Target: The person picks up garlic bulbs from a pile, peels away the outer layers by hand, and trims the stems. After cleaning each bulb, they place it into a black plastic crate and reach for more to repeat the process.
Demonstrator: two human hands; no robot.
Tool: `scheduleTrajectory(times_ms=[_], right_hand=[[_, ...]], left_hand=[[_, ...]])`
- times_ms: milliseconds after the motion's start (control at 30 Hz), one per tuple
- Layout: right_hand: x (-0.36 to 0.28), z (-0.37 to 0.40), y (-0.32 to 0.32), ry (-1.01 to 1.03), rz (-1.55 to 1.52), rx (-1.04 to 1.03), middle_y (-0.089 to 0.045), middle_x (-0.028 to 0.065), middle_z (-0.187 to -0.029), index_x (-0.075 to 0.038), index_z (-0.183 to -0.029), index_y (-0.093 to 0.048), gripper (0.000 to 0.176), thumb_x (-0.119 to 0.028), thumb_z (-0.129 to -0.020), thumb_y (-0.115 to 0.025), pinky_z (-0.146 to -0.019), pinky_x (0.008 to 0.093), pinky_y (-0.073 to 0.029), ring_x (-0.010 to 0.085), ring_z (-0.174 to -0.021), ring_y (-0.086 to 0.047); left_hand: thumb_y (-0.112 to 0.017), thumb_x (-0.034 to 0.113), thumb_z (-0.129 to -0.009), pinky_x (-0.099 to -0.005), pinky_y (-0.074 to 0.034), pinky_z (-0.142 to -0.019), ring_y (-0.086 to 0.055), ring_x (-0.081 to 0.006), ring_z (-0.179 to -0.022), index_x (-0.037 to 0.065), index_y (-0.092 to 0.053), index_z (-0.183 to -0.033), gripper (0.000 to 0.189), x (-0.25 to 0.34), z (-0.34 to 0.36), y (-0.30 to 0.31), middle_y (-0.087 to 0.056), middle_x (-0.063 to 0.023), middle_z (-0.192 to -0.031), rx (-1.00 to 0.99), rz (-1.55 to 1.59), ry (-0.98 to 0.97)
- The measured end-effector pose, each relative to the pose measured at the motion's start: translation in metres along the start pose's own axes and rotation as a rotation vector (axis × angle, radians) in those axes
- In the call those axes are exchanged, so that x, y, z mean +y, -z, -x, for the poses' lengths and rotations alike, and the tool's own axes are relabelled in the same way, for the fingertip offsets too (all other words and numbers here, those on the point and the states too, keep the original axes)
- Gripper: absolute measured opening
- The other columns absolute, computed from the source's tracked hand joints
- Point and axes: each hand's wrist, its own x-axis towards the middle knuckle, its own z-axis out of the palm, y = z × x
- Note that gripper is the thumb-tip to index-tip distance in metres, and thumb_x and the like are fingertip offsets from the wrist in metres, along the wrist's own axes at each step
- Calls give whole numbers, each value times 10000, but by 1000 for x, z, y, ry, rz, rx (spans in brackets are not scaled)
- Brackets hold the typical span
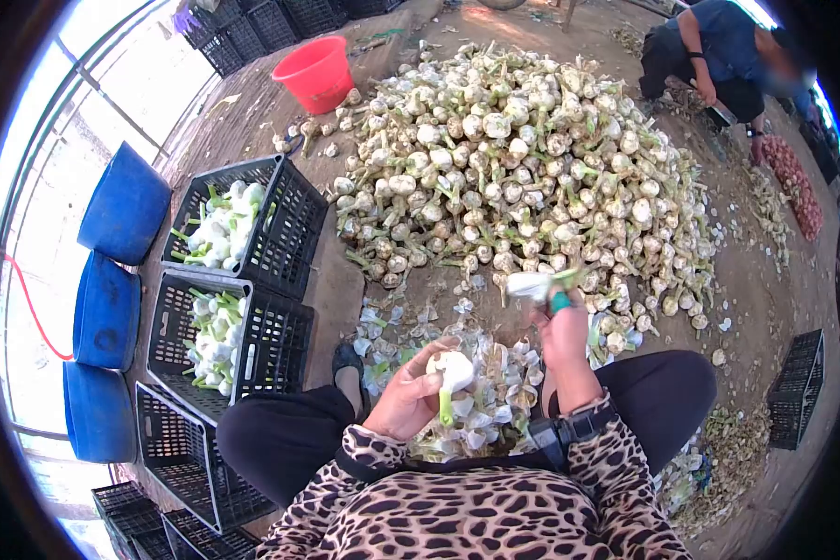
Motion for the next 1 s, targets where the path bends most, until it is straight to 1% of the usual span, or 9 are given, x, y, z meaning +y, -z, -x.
scheduleTrajectory(times_ms=[67, 100, 167, 267, 367, 533, 667, 933, 1000], right_hand=[[4, 9, 0, 165, 1125, -191, -622, 209, -994, -24, -1125, -513, 310, -105, -832, -573, -735, 388, -509, 359, -866, -624], [5, 26, -13, 72, 1568, -439, -588, 265, -1063, -18, -1153, -503, 373, -127, -810, -601, -789, 457, -483, 416, -933, -596], [18, 44, -18, -50, 1672, -747, -607, 205, -1063, -44, -1150, -524, 374, -115, -795, -616, -784, 462, -475, 370, -951, -604], [-3, 56, -36, 329, 1092, -599, -637, 162, -839, -36, -1128, -562, 359, -38, -771, -590, -689, 336, -494, 290, -745, -621], [-3, 63, -56, 459, 819, -567, -623, 160, -970, -71, -1074, -578, 269, -59, -806, -576, -753, 391, -483, 348, -933, -592], [9, 68, -57, 780, 989, -531, -626, 146, -896, -19, -945, -610, 301, -1, -648, -558, -723, 388, -488, 328, -835, -596], [15, 63, -49, 843, 1034, -549, -624, 138, -888, -16, -943, -599, 298, 3, -648, -558, -711, 368, -494, 306, -833, -603], [14, 70, -50, 957, 1194, -498, -595, 89, -843, -36, -939, -561, 319, -19, -622, -593, -676, 350, -492, 266, -816, -593], [12, 68, -53, 968, 1178, -463, -594, 87, -800, -44, -877, -572, 203, -70, -680, -611, -638, 350, -489, 269, -759, -596]], left_hand=[[-688, 301, -809, -297, -491, -728, -591, -228, -927, 60, -431, -1254, 568, -6, -2, 10, -573, -86, -1104, 102, 59, -47], [-677, 312, -819, -288, -483, -702, -590, -216, -906, 65, -448, -1226, 528, -6, -3, 13, -577, -78, -1081, 156, 87, -75], [-549, 379, -902, -262, -440, -655, -575, -176, -854, 89, -476, -1146, 385, -2, -6, 11, -575, -58, -1015, 254, 15, -99], [-370, 378, -984, -281, -456, -705, -572, -166, -878, 90, -476, -1144, 346, -7, -8, 19, -573, -52, -1000, 319, -16, -98], [-414, 259, -983, -329, -451, -875, -553, -168, -980, 57, -438, -1217, 310, -11, -10, 27, -543, -56, -1100, 317, -10, -61], [-415, 254, -988, -266, -444, -779, -528, -101, -900, 63, -447, -1138, 246, -13, -7, 25, -521, -21, -1021, 294, -77, -100], [-509, 152, -941, -250, -429, -814, -502, -95, -923, 45, -397, -1178, 284, -10, -5, 15, -493, -31, -1054, 324, -159, -112], [-523, 96, -898, -277, -440, -844, -524, -137, -960, 14, -401, -1204, 339, -5, -1, 13, -515, -66, -1060, 319, -184, -7], [-556, 99, -873, -275, -437, -845, -526, -138, -957, 2, -402, -1194, 369, -1, -1, 12, -517, -72, -1055, 301, -202, 17]])
